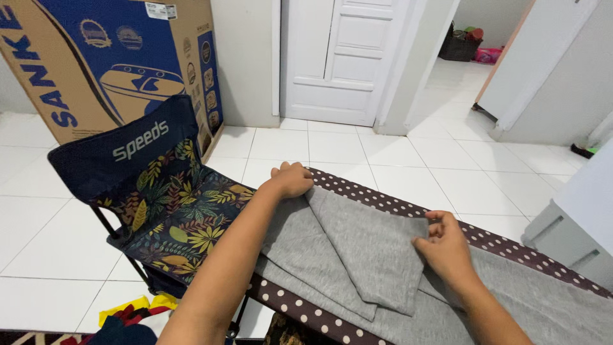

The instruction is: The person folds a gray t-shirt and a yellow t-shirt on a polka-dotted ironing board. They smooth each shirt, fold the sleeves inward, fold the body in half, then fold again to create compact rectangles, placing the finished gray shirt on a nearby chair before folding the yellow one.

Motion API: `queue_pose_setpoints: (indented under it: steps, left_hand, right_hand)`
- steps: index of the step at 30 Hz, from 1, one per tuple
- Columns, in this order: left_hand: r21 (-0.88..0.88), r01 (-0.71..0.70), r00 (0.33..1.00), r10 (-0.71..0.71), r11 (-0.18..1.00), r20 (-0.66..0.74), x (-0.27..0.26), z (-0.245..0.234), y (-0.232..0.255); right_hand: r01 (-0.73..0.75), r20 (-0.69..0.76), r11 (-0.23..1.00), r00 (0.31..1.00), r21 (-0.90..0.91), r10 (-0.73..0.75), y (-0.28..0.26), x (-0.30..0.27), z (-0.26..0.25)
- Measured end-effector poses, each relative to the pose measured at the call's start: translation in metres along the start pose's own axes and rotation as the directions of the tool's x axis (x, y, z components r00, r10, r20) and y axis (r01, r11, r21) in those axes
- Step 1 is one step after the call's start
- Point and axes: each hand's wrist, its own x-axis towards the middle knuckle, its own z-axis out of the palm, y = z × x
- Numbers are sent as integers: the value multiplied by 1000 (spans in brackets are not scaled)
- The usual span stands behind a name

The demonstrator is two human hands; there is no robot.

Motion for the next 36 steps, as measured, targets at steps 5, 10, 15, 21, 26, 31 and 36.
queue_pose_setpoints:
  steps: [5,10,15,21,26,31,36]
  left_hand:
    - [131,74,997,-77,989,15,-15,-4,19]
    - [106,-56,965,81,993,-248,-41,17,73]
    - [-92,-327,945,327,940,-16,-97,61,147]
    - [106,-408,909,392,907,142,-156,73,194]
    - [156,-388,915,358,909,189,-165,66,195]
    - [171,-385,919,360,907,157,-165,70,194]
    - [173,-395,918,379,902,120,-164,74,191]
  right_hand:
    - [5,-3,965,1000,-263,-6,5,-2,2]
    - [37,-29,928,998,-371,-52,1,-3,-10]
    - [243,101,838,970,-489,-223,7,-9,-25]
    - [275,357,640,934,-717,-1,34,-47,-28]
    - [189,288,593,955,-783,77,79,-60,-75]
    - [-2,121,533,973,-846,196,145,-57,-148]
    - [-199,-76,505,964,-840,254,211,-60,-231]
